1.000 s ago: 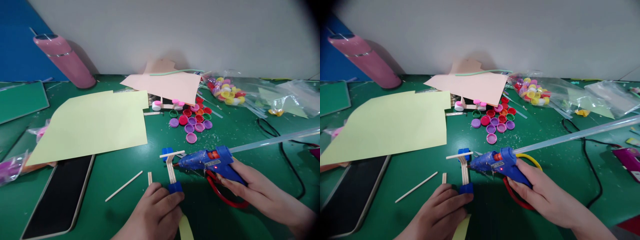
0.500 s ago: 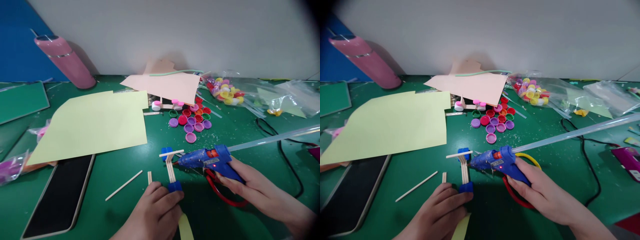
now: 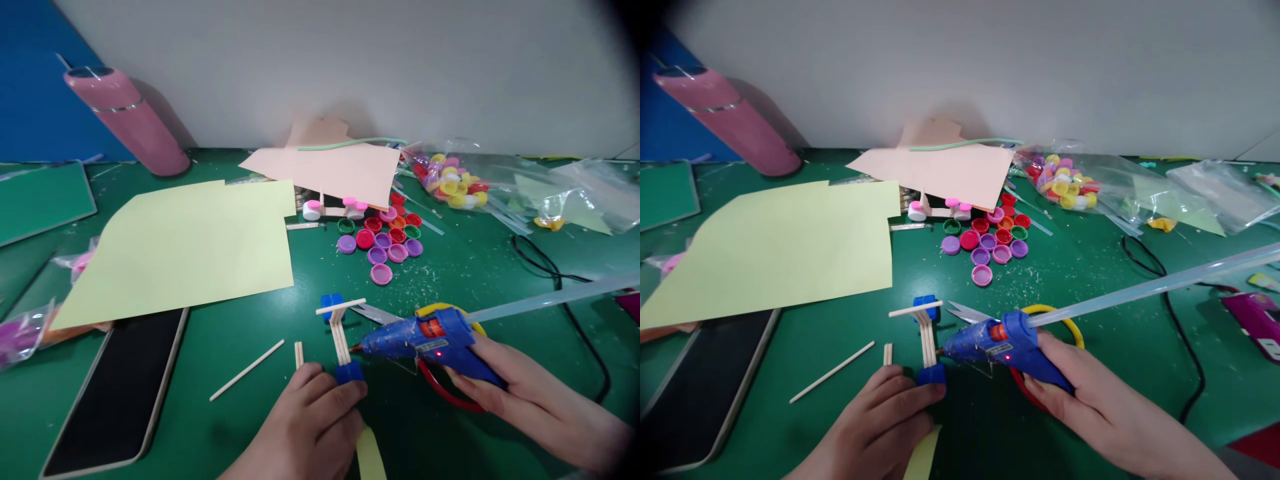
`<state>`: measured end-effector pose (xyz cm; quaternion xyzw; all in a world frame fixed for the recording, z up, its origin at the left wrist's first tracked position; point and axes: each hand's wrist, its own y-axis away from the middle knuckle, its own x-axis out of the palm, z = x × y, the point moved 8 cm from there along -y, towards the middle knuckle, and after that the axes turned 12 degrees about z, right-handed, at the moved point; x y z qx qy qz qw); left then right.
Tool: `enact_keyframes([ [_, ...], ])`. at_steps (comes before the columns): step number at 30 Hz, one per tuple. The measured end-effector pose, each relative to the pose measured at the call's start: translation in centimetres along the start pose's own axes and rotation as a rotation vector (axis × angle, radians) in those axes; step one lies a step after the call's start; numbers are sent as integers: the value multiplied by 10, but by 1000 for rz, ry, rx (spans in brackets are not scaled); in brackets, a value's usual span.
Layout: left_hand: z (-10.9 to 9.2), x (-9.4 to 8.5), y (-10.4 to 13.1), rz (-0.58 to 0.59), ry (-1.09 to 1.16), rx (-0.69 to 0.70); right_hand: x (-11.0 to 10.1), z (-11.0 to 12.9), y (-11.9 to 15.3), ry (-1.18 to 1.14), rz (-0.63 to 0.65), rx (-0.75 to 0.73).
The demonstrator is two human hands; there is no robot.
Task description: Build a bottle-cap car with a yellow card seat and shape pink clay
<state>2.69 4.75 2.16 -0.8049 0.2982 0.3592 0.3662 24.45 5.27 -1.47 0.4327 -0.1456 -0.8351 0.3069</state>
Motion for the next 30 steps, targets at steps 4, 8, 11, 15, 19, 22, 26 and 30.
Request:
enact_keyframes([
  [4,0,2,0,16,11,-1,2,-3,1,-29,-17,8],
  [8,0,2,-1,20,14,-7,1,-1,1,-52,-52,0],
  [11,1,2,-1,11,11,0,2,-1,2,-55,-33,2],
  [15,1,2,-1,11,22,5,2,-1,5,-75,4,20],
  [19,1,2,0,13,22,6,1,3,4,-61,20,-6],
  [22,0,1,0,8,14,3,0,4,1,-41,-15,-28],
  [26,0,1,0,0,10,9,-2,9,0,-32,-70,-65],
  [30,1,3,0,21,23,7,-4,15,0,-35,-36,-78],
])
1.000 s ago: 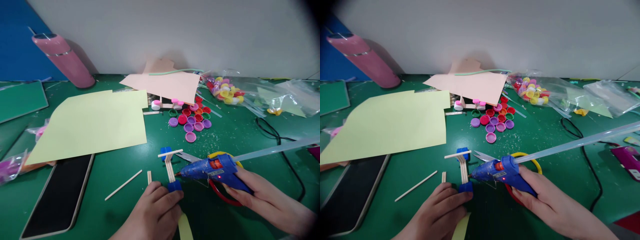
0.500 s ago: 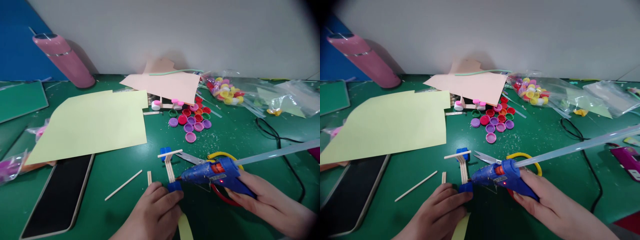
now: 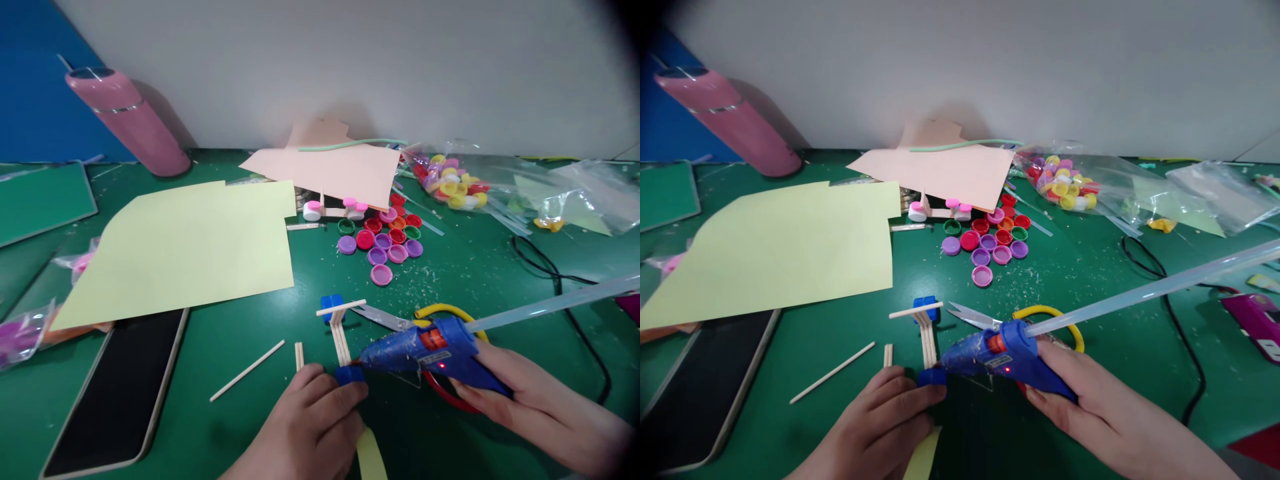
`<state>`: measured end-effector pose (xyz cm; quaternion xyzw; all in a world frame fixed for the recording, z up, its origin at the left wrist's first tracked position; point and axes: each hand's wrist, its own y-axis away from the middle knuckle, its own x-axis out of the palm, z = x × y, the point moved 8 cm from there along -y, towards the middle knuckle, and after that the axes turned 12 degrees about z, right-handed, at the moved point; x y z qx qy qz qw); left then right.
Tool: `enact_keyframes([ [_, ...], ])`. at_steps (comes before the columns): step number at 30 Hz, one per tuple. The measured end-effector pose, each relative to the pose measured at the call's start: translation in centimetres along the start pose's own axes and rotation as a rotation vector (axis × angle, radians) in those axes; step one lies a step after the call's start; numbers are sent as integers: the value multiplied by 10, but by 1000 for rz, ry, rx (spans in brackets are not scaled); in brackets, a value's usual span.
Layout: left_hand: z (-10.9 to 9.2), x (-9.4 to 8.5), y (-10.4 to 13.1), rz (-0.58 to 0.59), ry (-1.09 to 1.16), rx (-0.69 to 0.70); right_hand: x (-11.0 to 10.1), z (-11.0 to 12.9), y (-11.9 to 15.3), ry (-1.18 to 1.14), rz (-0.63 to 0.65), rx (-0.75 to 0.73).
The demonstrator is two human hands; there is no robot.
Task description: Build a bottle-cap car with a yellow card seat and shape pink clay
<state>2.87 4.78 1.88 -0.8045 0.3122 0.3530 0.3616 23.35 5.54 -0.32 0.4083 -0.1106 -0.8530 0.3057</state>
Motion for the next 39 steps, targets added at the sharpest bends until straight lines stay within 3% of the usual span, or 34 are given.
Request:
enact_keyframes([
  [8,0,0,0,6,-16,-7,1,-21,6,10,-37,108],
  [14,-1,-2,0,-16,-20,0,3,-12,2,-37,41,78],
  [21,-2,-4,-1,-28,-21,5,-1,-15,1,-18,2,125],
  [32,-1,-1,1,-24,-14,2,3,-29,1,-357,50,221],
  [35,-2,-2,-1,-22,-16,5,-8,-28,-1,-498,-35,170],
  [39,-4,-7,-2,-19,-8,2,-37,-51,4,-587,-320,195],
])
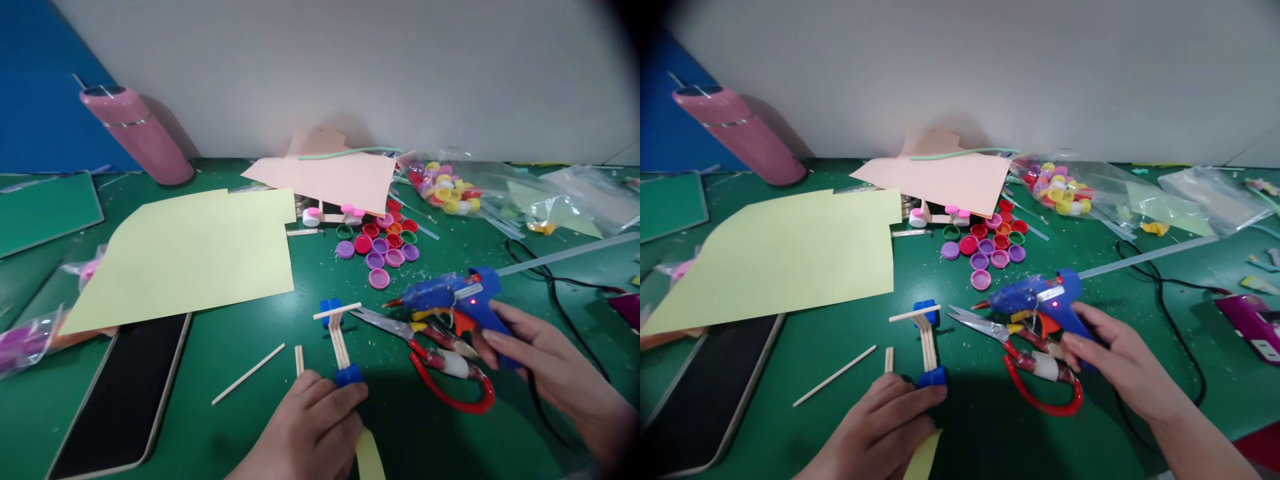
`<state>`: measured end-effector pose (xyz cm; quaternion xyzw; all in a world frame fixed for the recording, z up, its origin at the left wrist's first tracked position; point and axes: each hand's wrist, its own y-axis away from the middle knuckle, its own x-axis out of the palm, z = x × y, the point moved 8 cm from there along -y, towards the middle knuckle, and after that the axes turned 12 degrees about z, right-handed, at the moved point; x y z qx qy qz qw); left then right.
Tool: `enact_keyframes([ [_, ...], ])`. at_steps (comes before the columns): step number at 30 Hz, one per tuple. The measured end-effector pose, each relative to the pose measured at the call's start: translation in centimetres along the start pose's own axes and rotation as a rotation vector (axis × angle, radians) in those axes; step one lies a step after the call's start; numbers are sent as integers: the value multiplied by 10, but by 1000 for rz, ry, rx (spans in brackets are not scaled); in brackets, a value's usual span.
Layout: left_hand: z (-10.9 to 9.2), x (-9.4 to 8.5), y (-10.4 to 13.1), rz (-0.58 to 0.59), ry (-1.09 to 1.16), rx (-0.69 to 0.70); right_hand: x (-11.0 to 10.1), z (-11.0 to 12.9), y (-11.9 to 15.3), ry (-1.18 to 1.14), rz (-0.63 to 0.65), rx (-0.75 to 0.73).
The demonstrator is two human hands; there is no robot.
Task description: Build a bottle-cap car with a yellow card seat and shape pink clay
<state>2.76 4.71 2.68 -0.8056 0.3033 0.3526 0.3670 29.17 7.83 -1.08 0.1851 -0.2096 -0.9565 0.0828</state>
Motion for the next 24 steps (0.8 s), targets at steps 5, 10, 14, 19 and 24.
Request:
enact_keyframes([
  [5,18,-10,4,-33,257,-215,-50,-22,-4,209,-342,87],
  [10,37,-21,4,-64,309,-439,-58,-34,-8,456,-338,74],
  [14,50,-28,6,-81,299,-621,-49,-12,3,619,-465,18],
  [19,46,-24,-4,47,345,-608,25,54,8,480,-264,-342],
  [24,41,-24,-15,121,326,-620,114,98,-9,315,216,-455],
])
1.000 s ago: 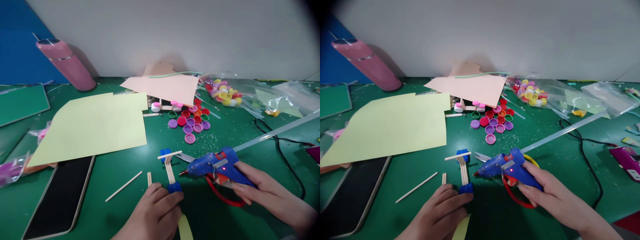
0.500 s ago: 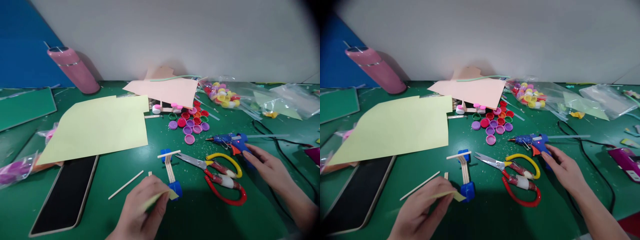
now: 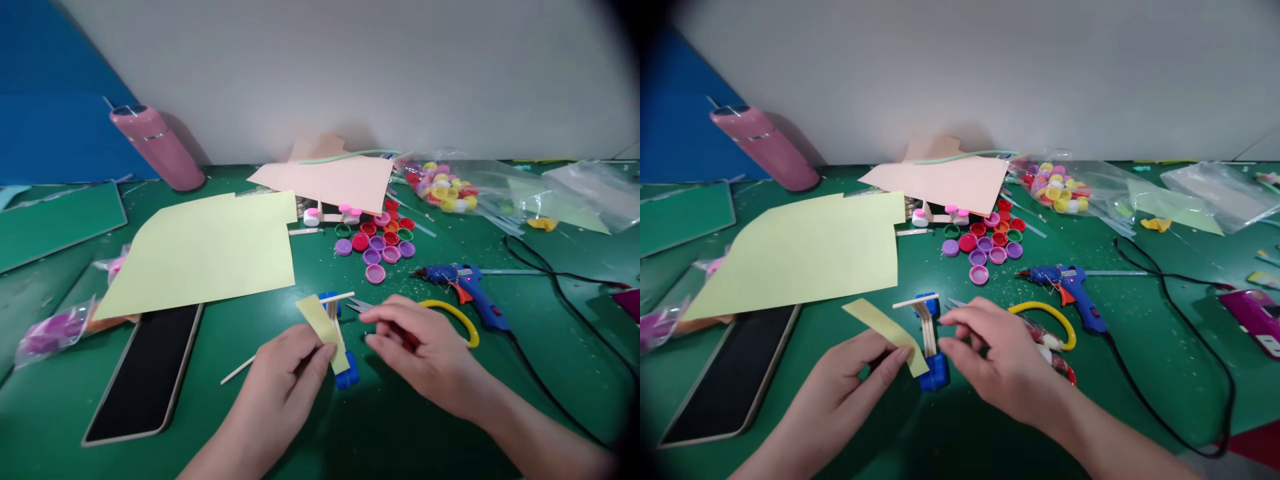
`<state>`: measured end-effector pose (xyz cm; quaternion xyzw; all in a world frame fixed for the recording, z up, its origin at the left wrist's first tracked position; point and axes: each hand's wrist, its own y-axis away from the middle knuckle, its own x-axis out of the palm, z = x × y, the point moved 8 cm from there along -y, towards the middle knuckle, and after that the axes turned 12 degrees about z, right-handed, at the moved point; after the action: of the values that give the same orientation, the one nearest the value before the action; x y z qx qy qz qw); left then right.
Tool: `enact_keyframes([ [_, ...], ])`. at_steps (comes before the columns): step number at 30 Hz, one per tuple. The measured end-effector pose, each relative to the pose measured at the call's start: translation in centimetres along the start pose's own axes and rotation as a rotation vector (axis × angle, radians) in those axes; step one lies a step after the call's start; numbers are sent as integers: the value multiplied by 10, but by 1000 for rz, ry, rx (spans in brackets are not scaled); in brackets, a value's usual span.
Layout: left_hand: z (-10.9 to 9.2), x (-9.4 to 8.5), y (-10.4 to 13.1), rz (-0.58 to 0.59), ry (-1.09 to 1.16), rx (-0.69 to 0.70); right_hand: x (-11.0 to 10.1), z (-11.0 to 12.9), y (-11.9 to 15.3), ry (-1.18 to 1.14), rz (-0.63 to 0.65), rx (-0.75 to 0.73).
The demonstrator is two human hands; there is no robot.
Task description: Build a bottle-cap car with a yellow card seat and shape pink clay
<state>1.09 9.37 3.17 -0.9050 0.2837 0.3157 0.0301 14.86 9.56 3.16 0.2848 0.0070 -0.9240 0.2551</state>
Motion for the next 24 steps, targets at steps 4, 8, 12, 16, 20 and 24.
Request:
enact_keyframes([
  [4,0,4,-5,53,17,-40,18,7,-22,-127,44,-47],
  [8,10,9,-10,85,69,-102,23,4,-30,-184,14,-67],
  [12,21,10,-14,61,118,-141,25,-7,-35,-271,-34,-25],
  [16,30,14,-15,62,142,-167,31,-23,-40,-440,-54,59],
  [20,35,18,-15,66,163,-186,34,-28,-44,-486,-51,80],
  [24,35,19,-15,52,151,-178,34,-29,-44,-444,-47,93],
])
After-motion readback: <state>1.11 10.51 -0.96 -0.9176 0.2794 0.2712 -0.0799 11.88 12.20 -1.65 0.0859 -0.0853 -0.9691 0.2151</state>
